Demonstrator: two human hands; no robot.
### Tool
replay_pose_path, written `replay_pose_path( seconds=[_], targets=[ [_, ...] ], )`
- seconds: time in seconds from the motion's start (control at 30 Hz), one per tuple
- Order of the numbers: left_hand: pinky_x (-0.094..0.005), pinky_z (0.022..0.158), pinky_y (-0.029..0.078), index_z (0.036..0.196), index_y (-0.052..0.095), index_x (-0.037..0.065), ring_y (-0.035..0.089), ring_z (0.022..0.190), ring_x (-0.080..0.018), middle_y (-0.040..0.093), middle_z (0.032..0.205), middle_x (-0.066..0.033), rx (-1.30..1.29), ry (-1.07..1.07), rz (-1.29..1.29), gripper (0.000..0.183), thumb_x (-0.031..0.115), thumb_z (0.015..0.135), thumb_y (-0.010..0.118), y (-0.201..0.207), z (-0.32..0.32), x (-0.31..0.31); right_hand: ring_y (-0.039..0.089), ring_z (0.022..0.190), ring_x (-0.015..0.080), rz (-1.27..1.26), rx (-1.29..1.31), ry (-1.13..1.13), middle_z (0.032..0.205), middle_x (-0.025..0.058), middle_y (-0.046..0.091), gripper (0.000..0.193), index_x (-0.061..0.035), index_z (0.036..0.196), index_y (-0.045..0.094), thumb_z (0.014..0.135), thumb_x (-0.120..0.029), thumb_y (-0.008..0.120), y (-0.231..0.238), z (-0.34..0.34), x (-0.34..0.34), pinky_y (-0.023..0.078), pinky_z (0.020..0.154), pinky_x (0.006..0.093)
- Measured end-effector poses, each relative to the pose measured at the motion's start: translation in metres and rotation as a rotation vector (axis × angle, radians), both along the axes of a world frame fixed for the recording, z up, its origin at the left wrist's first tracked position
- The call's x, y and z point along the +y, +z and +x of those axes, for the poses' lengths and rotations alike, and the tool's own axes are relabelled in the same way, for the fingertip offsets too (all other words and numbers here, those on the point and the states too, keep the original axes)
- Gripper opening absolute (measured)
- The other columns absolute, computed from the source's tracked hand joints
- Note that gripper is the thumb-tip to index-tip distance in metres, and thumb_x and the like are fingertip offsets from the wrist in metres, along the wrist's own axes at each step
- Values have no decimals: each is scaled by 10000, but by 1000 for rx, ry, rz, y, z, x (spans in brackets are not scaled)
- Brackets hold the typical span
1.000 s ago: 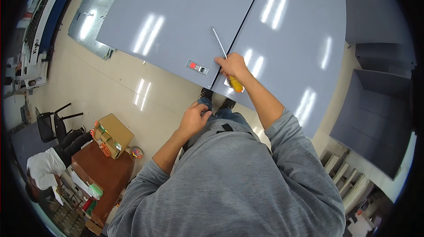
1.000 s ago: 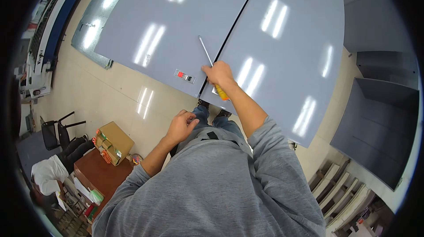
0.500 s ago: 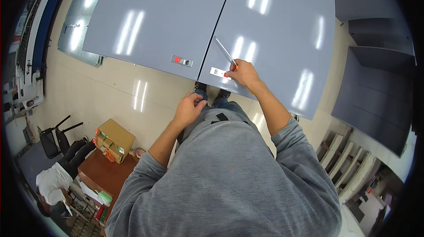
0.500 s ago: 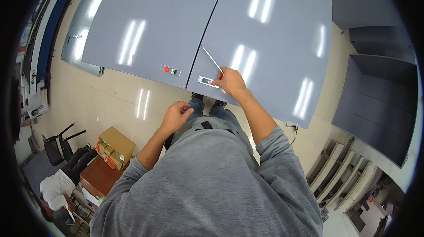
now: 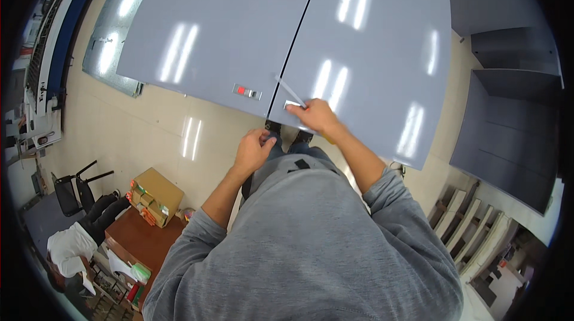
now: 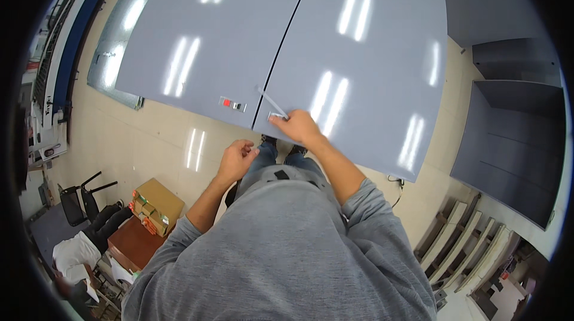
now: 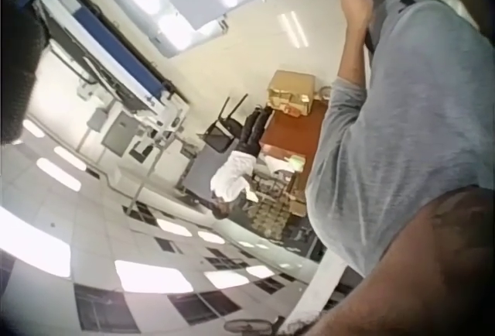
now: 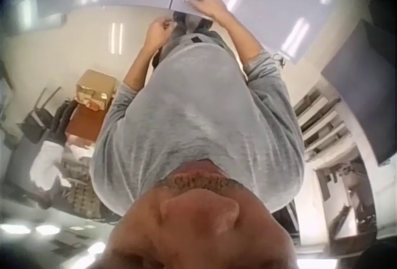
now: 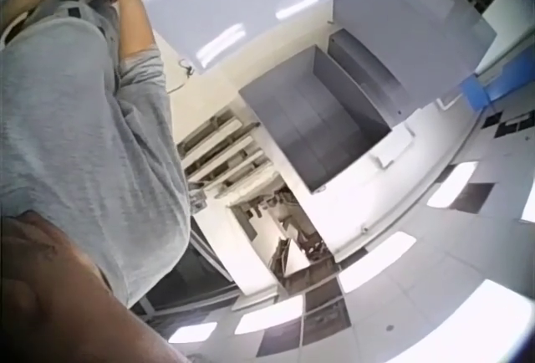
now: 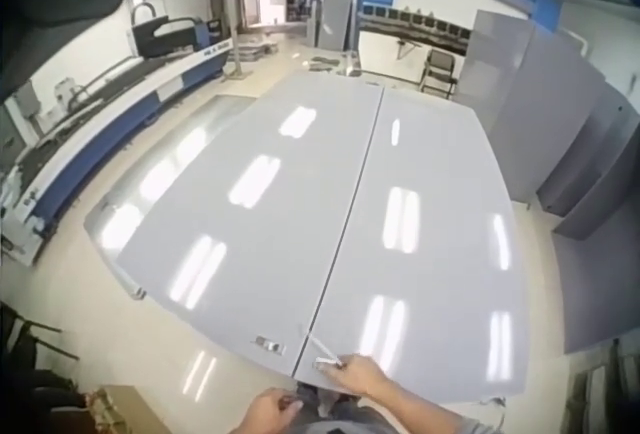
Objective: Using a screwdriver to unscrew and move grey metal panels in a workshop.
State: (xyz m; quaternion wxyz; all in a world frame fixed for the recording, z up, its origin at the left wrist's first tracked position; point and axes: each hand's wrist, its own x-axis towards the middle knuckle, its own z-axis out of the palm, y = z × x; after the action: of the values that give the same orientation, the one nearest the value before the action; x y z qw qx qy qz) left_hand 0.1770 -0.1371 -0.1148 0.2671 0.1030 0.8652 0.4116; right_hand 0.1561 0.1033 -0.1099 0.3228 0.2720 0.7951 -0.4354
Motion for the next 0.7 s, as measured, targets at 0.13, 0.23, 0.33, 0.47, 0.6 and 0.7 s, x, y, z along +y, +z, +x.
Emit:
replay_pose_path(
  seconds=[0.13, 0.23, 0.33, 0.47, 0.6, 0.7],
  targets=[
    [-333, 710, 543, 1074, 664, -47, 657, 752, -213, 679, 888, -163, 5, 35, -15, 338, 209, 863, 730, -8, -5, -4, 673, 820, 435, 238, 170, 207, 827, 266, 690, 502, 47, 876, 711, 880, -444, 612, -4, -7, -19, 542, 770, 480],
    [-327, 711, 540, 1108, 655, -46, 660, 759, -205, 686, 894, -163, 33, 129, 7, 353, 217, 880, 715, -13, -15, -1, 664, 872, 453, 282, 125, 238, 882, 278, 688, 457, 44, 910, 716, 887, -395, 591, -5, -6, -21, 537, 814, 490],
    [-321, 701, 535, 1110, 655, -47, 660, 758, -197, 693, 890, -152, 47, 231, 119, 348, 225, 896, 698, -34, -35, 3, 661, 922, 443, 246, 117, 256, 937, 266, 692, 400, 15, 914, 730, 885, -350, 568, -9, -10, -17, 530, 857, 495],
    [-312, 684, 525, 1093, 662, -49, 659, 753, -177, 695, 843, -124, 41, 236, 158, 330, 231, 918, 674, -49, -68, 11, 669, 899, 430, 233, 137, 209, 905, 281, 687, 429, 15, 936, 732, 878, -371, 554, -4, -4, -18, 532, 837, 480],
    [-302, 635, 511, 1038, 672, -48, 647, 704, -151, 681, 775, -89, 117, 157, 78, 309, 239, 927, 663, -51, -92, 12, 665, 959, 426, 242, 51, 249, 967, 255, 697, 396, -3, 958, 736, 876, -355, 574, 5, -16, -19, 530, 868, 493],
    [-295, 597, 502, 992, 676, -44, 634, 656, -137, 668, 738, -74, 101, 116, 34, 296, 244, 925, 667, -54, -92, 6, 668, 927, 430, 282, 89, 310, 944, 272, 691, 415, 13, 936, 729, 882, -361, 556, 12, -14, -26, 533, 858, 485]
  ],
)
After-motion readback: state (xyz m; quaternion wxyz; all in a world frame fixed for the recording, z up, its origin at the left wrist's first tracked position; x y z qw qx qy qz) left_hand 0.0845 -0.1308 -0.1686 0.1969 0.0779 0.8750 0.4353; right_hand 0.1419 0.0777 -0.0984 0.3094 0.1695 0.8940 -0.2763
